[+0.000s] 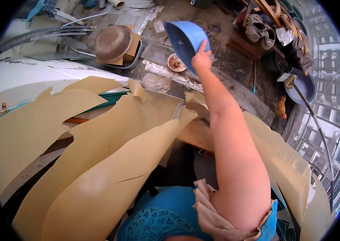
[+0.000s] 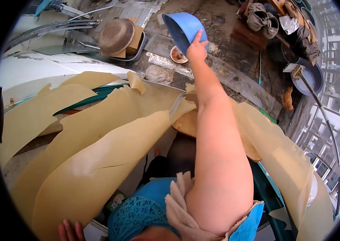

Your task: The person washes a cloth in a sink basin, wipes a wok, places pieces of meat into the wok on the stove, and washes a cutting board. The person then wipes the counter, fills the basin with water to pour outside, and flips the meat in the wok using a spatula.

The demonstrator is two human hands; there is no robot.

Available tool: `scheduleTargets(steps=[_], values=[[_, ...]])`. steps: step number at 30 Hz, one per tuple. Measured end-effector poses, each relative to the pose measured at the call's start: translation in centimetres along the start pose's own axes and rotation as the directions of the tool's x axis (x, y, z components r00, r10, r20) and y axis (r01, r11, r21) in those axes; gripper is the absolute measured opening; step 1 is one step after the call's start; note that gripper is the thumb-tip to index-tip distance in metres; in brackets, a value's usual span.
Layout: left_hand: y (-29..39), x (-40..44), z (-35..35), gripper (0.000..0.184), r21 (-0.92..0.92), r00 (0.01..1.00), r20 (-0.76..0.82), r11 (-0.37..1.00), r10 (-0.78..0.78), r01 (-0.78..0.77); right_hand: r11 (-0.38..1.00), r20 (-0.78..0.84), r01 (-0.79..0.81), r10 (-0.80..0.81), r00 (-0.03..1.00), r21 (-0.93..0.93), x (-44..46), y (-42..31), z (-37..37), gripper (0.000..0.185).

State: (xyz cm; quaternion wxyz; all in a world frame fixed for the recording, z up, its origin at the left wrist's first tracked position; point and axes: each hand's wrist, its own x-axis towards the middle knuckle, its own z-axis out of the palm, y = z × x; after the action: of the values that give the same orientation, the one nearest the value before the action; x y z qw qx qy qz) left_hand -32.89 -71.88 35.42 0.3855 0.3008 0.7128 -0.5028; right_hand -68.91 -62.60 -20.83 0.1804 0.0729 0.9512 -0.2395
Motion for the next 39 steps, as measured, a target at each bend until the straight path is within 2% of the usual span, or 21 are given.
scheduleTargets(steps=[7,11,12,14,15,16,17,18,19,20,22,26,30,31,32,33,34,35,36,38,39], values=[[1.1,-1.3,-0.1,0.040,0.029,0.996,-0.056,0.997,-0.072,0.073,0.975,-0.060,0.204,-0.210,0.976,-0.088,-1.9,0.1,-2.8,0.074],[2.0,-1.3,1.0,0.042,0.130,0.989,-0.122,0.986,-0.089,0.105,0.988,-0.125,0.152,-0.155,0.980,-0.036,-3.6,0.4,-7.2,0.083],[2.7,-0.9,2.0,0.034,0.044,0.939,-0.301,0.982,-0.164,0.186,0.995,-0.155,0.096,-0.091,0.984,0.029,-3.8,0.5,-8.3,0.084],[4.1,0.5,3.9,0.031,-0.160,0.730,-0.603,0.946,-0.320,0.283,0.986,-0.201,-0.010,0.044,0.979,0.165,-4.0,0.8,-10.9,0.088],[3.9,0.9,2.9,0.027,-0.220,0.701,-0.601,0.923,-0.384,0.316,0.956,-0.161,-0.072,0.122,0.979,0.284,-4.3,0.9,-12.8,0.087],[3.9,0.9,2.8,0.024,-0.218,0.692,-0.616,0.926,-0.376,0.310,0.928,-0.232,-0.099,0.191,0.954,0.359,-3.7,1.4,-13.4,0.084],[4.1,0.8,2.9,0.021,-0.212,0.685,-0.631,0.930,-0.364,0.300,0.762,-0.072,-0.203,0.311,0.948,0.615,-4.8,1.3,-15.6,0.076],[4.3,0.8,3.0,0.018,-0.205,0.676,-0.647,0.934,-0.354,0.294,0.518,0.110,-0.302,0.369,0.923,0.800,-6.0,1.1,-18.0,0.070],[4.3,0.9,3.2,0.015,-0.187,0.646,-0.689,0.942,-0.329,0.280,0.243,0.040,-0.126,0.331,0.943,0.962,-6.5,1.5,-18.1,0.049],[4.3,1.1,3.5,0.013,-0.169,0.614,-0.729,0.949,-0.302,0.267,0.014,0.121,-0.127,0.227,0.966,0.992,-5.6,3.0,-17.8,0.033],[4.2,1.3,3.7,0.011,-0.138,0.568,-0.782,0.960,-0.257,0.245,-0.261,0.179,-0.151,0.090,0.980,0.953,-10.6,3.5,-21.0,0.030],[4.5,0.9,3.5,0.016,-0.112,0.501,-0.844,0.976,-0.193,0.186,-0.469,0.203,-0.226,-0.099,0.974,0.854,-20.9,5.7,-24.0,0.027],[5.7,1.4,3.9,0.020,-0.115,0.215,-0.967,0.986,-0.139,0.118,-0.520,0.174,-0.350,-0.357,0.918,0.779,-36.5,8.6,-24.2,0.052],[6.2,1.4,3.8,0.023,-0.114,0.201,-0.970,0.985,-0.138,0.130,-0.546,0.201,-0.379,-0.358,0.912,0.747,-39.3,9.3,-23.5,0.054],[6.7,1.4,4.0,0.023,-0.112,0.170,-0.976,0.986,-0.132,0.122,-0.551,0.240,-0.437,-0.395,0.887,0.711,-41.9,10.2,-22.7,0.037],[7.0,1.6,4.2,0.024,-0.106,0.132,-0.984,0.988,-0.120,0.112,-0.542,0.166,-0.309,-0.297,0.940,0.781,-44.5,10.8,-21.0,0.027],[7.1,1.9,4.0,0.024,-0.088,0.083,-0.992,0.992,-0.096,0.094,-0.529,0.234,-0.373,-0.313,0.921,0.762,-47.2,12.0,-20.3,0.017],[7.3,1.9,4.3,0.027,-0.093,0.088,-0.991,0.991,-0.101,0.093,-0.556,0.261,-0.299,-0.148,0.954,0.776,-51.6,11.4,-20.8,0.013],[8.2,1.9,5.0,0.026,-0.115,0.084,-0.989,0.988,-0.124,0.108,-0.530,0.264,-0.305,-0.154,0.952,0.791,-54.6,12.9,-19.3,0.013],[8.5,1.9,5.4,0.034,-0.141,0.109,-0.984,0.990,-0.139,-0.008,-0.466,0.266,-0.298,-0.134,0.955,0.833,-60.0,15.1,-17.7,0.014],[8.8,1.7,5.4,0.032,-0.132,0.085,-0.988,0.991,-0.131,-0.015,-0.500,0.275,-0.279,-0.084,0.958,0.820,-63.1,16.1,-17.4,0.017]])
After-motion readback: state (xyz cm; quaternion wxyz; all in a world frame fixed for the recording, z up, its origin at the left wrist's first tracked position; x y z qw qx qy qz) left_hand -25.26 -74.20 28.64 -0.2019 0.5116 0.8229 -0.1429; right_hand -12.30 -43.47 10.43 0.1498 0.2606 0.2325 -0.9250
